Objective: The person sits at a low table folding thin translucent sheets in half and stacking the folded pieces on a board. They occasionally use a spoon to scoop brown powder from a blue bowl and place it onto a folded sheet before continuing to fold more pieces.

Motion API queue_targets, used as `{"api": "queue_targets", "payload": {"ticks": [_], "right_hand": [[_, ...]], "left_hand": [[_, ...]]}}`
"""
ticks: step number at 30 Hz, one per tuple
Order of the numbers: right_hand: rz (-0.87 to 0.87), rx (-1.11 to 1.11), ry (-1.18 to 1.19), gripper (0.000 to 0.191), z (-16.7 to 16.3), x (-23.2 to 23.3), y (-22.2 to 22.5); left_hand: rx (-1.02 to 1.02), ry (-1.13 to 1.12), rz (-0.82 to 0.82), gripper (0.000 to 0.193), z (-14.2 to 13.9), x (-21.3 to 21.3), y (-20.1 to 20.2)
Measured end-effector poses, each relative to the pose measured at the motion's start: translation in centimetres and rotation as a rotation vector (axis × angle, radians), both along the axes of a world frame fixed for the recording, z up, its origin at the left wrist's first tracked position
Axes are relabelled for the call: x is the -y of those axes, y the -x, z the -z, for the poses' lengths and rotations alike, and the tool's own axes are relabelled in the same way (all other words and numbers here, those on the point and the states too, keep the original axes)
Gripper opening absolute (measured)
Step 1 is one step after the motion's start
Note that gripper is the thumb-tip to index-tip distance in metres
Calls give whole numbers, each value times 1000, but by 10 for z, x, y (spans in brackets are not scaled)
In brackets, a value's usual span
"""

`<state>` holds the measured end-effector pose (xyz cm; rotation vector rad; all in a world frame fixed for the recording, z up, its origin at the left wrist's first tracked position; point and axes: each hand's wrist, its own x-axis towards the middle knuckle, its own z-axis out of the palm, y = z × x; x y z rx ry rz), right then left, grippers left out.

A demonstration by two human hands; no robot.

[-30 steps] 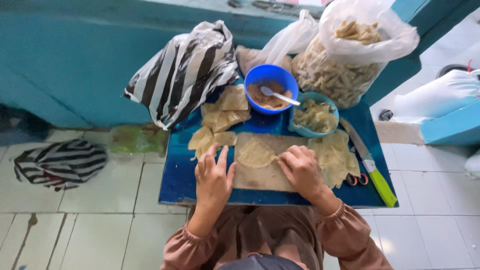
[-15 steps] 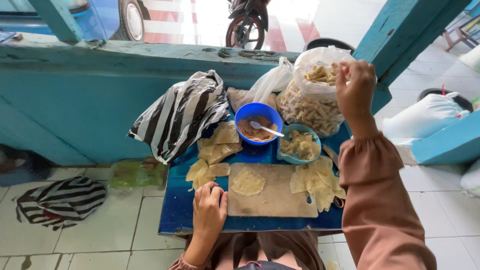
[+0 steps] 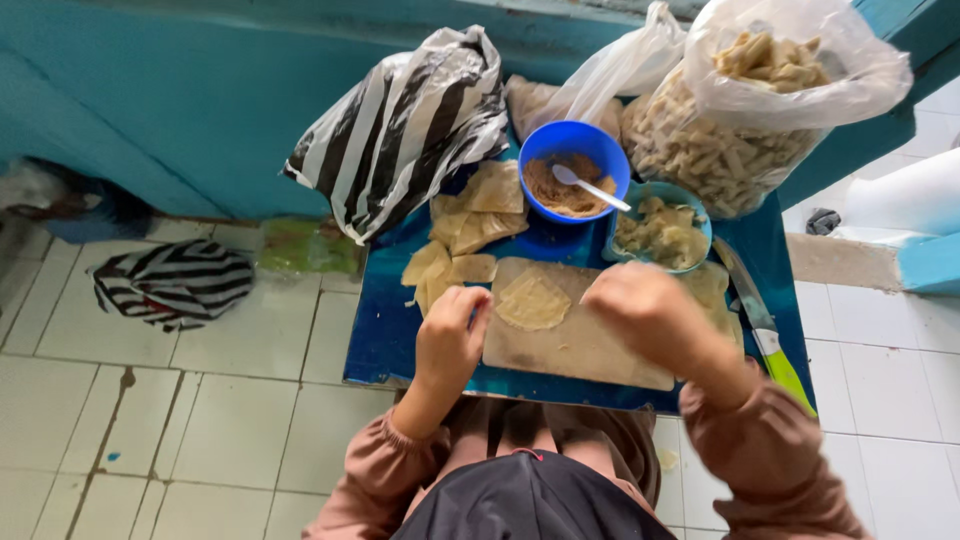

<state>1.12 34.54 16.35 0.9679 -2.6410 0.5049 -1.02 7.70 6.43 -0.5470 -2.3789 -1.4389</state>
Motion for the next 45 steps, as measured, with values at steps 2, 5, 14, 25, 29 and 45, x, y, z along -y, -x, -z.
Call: {"api": "queue_targets", "payload": {"ticks": [2,5,14,25,29,45], "right_hand": [[38,12,-67,16,23,26,-17],[32,-103,-201,32,45,34,-19],[-32,-126,-341,18,54,29,-16],[187,10,-360,19,49,-8,-67],[251,-30,-84,23,53,-15,-76],[688,168,443,21,52,-38,110]], "left_hand": [[5,48,15,6,5,-12,13],[57,148,1,9,15,-31,25],[191,208,-9,16,30,-43,36],[-69,341,-72,9,28,-48,24],[-96,311,50,16,23,-61,-9],[-60,268,174,17,29,-89,-29]]}}
